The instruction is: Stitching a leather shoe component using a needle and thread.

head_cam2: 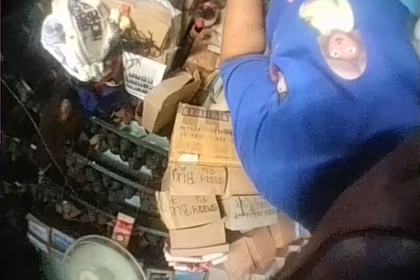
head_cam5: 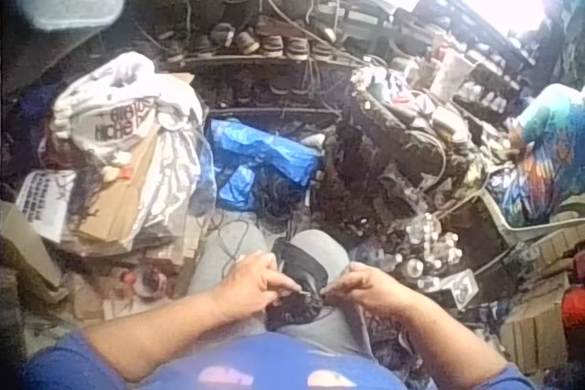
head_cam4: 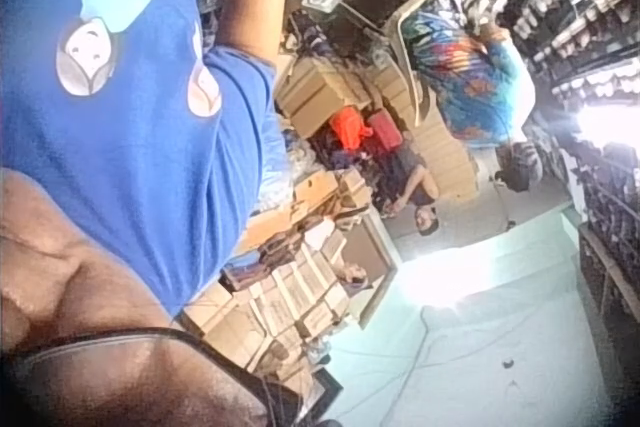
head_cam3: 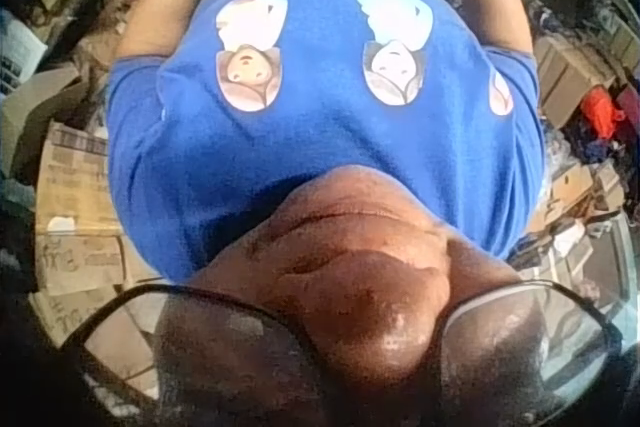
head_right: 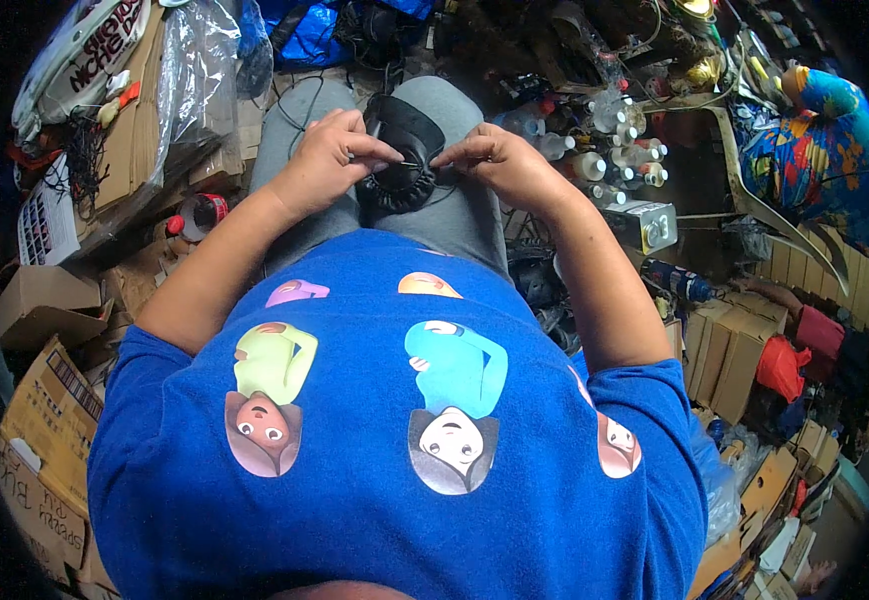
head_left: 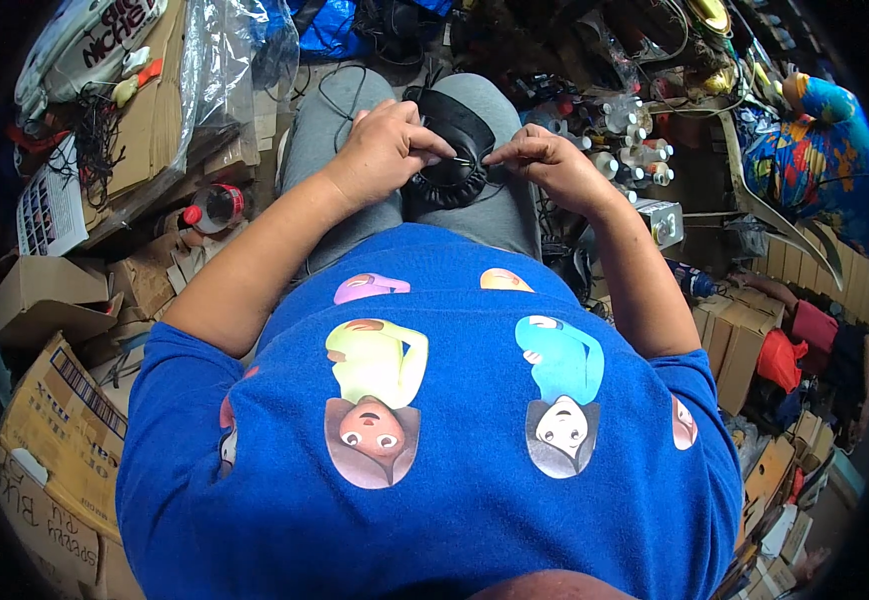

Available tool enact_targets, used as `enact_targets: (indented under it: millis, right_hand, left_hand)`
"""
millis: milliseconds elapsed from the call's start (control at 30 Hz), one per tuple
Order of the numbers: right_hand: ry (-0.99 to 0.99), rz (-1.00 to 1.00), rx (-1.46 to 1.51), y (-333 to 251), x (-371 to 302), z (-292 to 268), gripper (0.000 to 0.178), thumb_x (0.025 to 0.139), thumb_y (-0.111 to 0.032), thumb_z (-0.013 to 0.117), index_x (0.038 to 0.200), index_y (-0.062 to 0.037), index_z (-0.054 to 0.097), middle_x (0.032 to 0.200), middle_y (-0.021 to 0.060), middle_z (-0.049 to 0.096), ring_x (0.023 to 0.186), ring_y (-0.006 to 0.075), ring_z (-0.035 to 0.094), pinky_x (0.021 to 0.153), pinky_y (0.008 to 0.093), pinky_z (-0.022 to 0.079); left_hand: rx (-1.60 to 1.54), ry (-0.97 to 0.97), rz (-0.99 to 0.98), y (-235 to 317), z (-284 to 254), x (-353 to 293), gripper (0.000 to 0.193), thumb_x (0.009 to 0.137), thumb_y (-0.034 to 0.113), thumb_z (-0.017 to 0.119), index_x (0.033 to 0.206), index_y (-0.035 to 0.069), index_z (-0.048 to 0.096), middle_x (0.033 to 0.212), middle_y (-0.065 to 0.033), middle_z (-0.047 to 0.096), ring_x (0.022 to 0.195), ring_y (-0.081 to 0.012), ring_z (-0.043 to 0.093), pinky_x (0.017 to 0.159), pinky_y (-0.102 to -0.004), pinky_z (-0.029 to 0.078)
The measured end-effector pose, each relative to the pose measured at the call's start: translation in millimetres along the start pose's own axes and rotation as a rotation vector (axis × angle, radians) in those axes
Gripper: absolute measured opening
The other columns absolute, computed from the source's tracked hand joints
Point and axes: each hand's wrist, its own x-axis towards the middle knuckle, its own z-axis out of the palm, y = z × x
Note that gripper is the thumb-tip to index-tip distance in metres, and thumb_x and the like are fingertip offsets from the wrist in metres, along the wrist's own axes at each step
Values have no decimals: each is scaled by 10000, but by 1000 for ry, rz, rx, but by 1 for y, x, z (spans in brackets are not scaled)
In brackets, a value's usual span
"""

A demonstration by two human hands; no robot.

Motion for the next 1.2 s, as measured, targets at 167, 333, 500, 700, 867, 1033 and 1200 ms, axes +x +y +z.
enact_targets:
  millis: [167,333,500,700,867,1033,1200]
  right_hand:
    - [3,7,15,-2,-1,0,304,787,21,565,985,-152,717,875,35,537,869,157,545,810,261,434]
    - [9,7,55,1,-1,1,321,779,34,554,986,-148,717,872,37,540,872,157,546,811,261,435]
    - [32,-28,-46,-4,-6,2,335,748,41,570,1015,-117,697,819,20,526,798,141,522,771,261,427]
    - [249,-282,-416,-5,-23,24,397,703,27,587,1042,-152,687,730,66,535,712,192,546,685,296,456]
    - [244,-169,-243,-6,-26,29,387,709,12,592,1047,-153,683,735,65,536,698,223,541,644,337,444]
    - [338,-208,-541,-9,-33,42,390,726,-59,614,1085,-205,658,786,50,540,833,229,539,828,399,361]
    - [372,-206,-543,-10,-33,48,398,716,-59,622,1085,-203,658,794,49,537,836,231,541,844,394,362]
  left_hand:
    - [-6,-17,-8,0,-2,0,211,695,130,717,870,247,736,695,-10,460,759,-201,478,699,-333,382]
    - [-6,-35,3,-1,-2,1,202,705,130,711,873,238,736,704,-15,477,768,-200,484,712,-333,389]
    - [67,50,-26,-4,-15,-4,211,714,123,697,910,197,715,744,-40,507,829,-225,508,737,-357,384]
    - [430,-3,-20,5,-32,-25,158,744,124,665,897,157,683,830,-47,544,897,-233,521,794,-400,349]
    - [520,-89,-236,-19,-95,-35,136,731,126,673,866,131,677,802,-51,569,856,-249,562,759,-411,389]
    - [455,45,-74,2,-89,-27,163,712,77,675,865,128,698,783,-60,576,805,-241,578,694,-396,430]
    - [276,-22,4,16,-27,-25,200,701,77,684,889,145,705,731,-48,532,784,-223,540,683,-347,414]
